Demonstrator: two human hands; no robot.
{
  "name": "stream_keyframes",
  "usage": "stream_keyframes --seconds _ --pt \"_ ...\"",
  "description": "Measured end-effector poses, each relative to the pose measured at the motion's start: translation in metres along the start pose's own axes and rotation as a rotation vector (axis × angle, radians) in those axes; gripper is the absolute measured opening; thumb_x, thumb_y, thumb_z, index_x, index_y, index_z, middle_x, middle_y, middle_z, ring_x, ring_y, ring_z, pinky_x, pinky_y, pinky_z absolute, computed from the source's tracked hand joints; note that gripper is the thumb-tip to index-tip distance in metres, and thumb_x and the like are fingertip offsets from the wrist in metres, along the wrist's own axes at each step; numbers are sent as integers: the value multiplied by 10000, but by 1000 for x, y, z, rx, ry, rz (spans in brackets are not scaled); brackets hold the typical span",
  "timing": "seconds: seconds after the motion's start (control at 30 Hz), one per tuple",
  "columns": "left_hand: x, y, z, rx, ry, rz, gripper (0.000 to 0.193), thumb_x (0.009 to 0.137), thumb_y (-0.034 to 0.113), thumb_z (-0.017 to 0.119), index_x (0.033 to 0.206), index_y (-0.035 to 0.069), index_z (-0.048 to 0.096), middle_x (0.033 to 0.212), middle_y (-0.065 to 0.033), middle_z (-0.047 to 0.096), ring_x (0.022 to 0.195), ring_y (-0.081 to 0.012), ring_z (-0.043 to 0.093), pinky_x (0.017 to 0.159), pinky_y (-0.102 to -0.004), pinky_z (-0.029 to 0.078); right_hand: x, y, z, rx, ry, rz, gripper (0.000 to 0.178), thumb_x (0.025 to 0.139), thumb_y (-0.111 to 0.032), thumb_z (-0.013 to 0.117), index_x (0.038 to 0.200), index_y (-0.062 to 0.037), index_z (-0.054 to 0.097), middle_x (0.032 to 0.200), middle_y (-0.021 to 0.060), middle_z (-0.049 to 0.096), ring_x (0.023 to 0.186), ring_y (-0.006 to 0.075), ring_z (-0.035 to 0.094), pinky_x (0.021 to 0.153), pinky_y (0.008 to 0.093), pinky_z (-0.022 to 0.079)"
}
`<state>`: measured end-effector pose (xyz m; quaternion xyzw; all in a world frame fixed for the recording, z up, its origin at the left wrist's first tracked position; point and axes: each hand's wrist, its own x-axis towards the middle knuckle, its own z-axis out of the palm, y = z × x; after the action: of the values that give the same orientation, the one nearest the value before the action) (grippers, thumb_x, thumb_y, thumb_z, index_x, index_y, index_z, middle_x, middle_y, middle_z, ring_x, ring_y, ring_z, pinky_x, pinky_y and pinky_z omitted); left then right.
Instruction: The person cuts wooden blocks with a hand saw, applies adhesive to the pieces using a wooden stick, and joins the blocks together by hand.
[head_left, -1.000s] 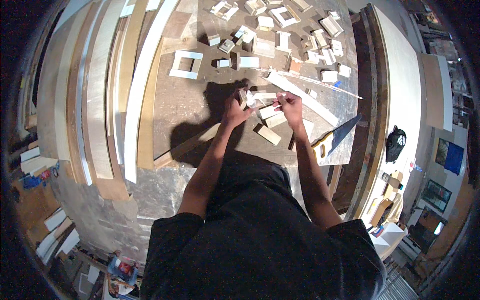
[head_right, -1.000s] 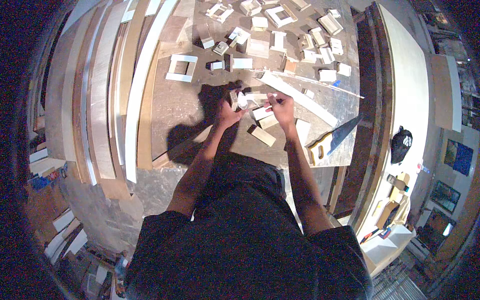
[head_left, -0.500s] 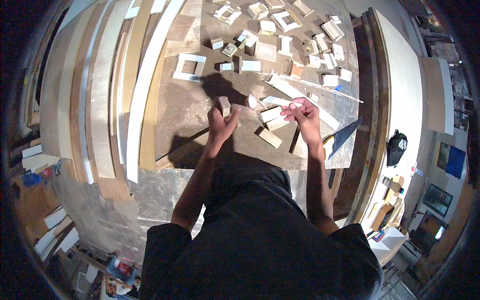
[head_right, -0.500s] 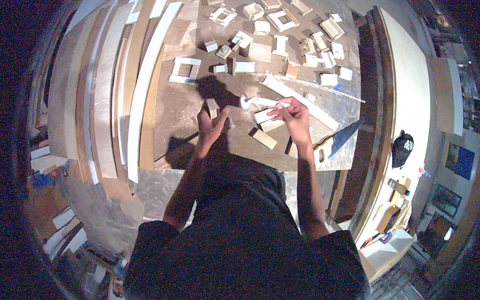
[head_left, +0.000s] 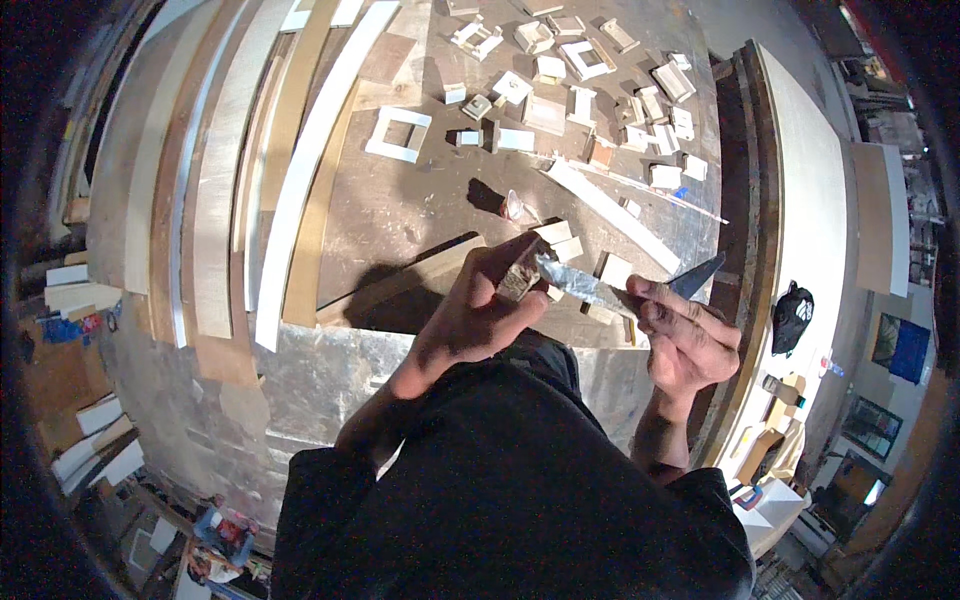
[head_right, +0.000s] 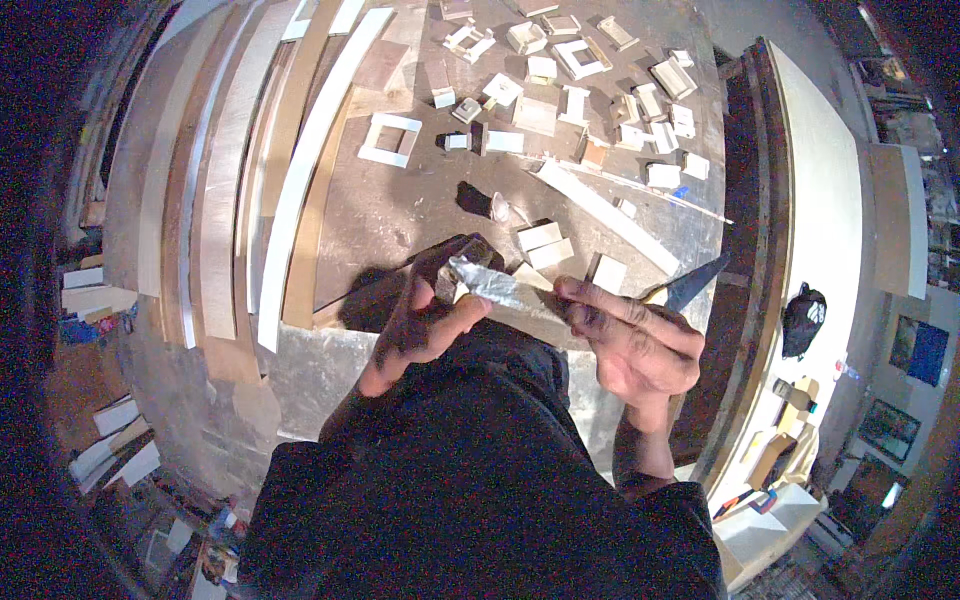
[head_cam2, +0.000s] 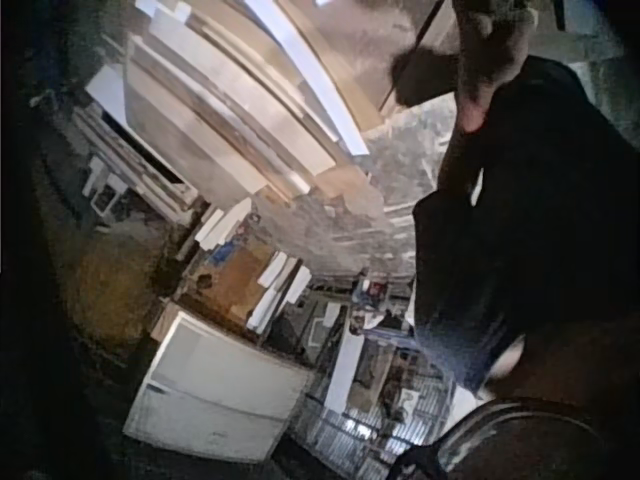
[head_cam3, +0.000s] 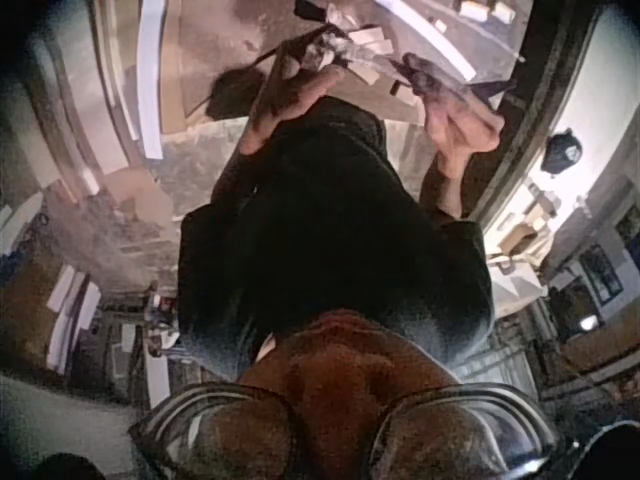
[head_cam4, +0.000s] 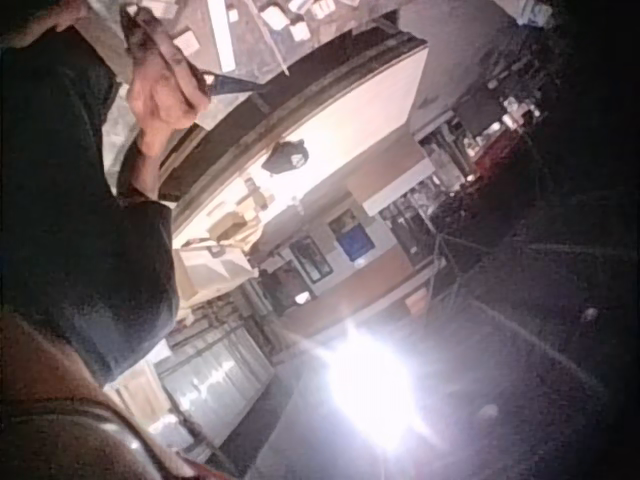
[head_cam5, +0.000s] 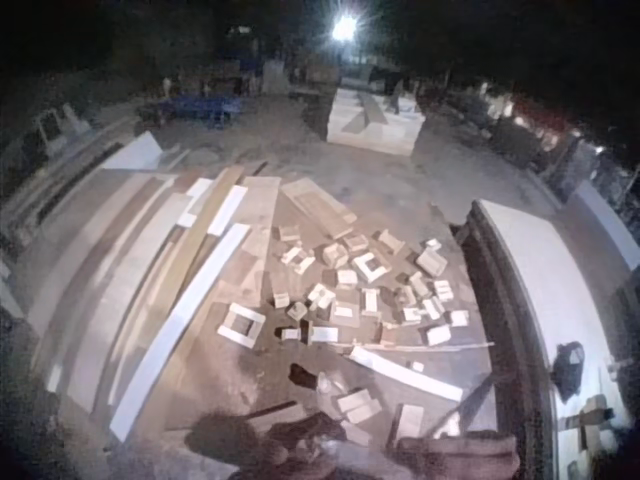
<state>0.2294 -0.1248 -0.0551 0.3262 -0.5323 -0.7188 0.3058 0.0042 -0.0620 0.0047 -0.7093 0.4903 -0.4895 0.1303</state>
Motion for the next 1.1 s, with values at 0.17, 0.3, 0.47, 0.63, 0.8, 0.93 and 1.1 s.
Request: stream_keyframes --seconds 0.17,0.3,0.47,0.63,0.8,0.93,1.1 --pt "-18 -2 13 102 53 98 507 885 21 687 1374 11 554 929 -33 654 875 -101 587 810 -284 490 -4 -19 -13 -161 -100 -74 255 743 17 793 981 -75 799 1037 101 794 740 156 762 601 235 561" --pt "-36 -19 31 -75 257 195 507 896 24 694 1380 8 543 939 -50 666 855 -116 617 811 -305 517 -2 -30 -25 -213 -115 -150 186 751 -5 804 923 -77 799 1024 100 795 652 139 719 570 231 548" --pt "-29 5 18 -27 15 160 438 883 12 667 1312 2 577 916 -51 661 805 -109 599 778 -304 515 -11 -24 -31 -179 -21 -163 93 796 4 797 875 -38 770 979 137 793 659 176 741 529 237 538" --pt "-36 6 32 109 87 310 266 873 74 669 1122 -5 621 856 -69 671 750 -134 611 751 -315 510 -9 -38 -34 -178 4 -187 85 781 -3 803 854 -37 775 958 128 794 669 181 745 522 231 529" --pt "-32 23 35 121 58 287 178 858 84 635 1000 -17 600 812 -79 646 709 -167 599 713 -322 494 -8 -26 -26 -188 -24 -216 149 760 -12 798 906 -42 791 970 128 794 602 139 700 501 224 497" --pt "-29 21 37 80 35 294 179 858 73 632 1010 -17 605 812 -88 646 709 -174 611 723 -319 500 -12 -17 -32 -236 20 -243 176 768 -22 786 942 -47 788 985 126 793 603 137 702 489 227 491" --pt "-34 -19 54 184 348 452 157 831 51 644 964 -11 589 789 -93 616 690 -168 575 688 -327 481 -18 -35 -38 -214 -20 -231 210 757 -41 788 962 -88 796 1000 105 793 603 140 690 509 223 496"
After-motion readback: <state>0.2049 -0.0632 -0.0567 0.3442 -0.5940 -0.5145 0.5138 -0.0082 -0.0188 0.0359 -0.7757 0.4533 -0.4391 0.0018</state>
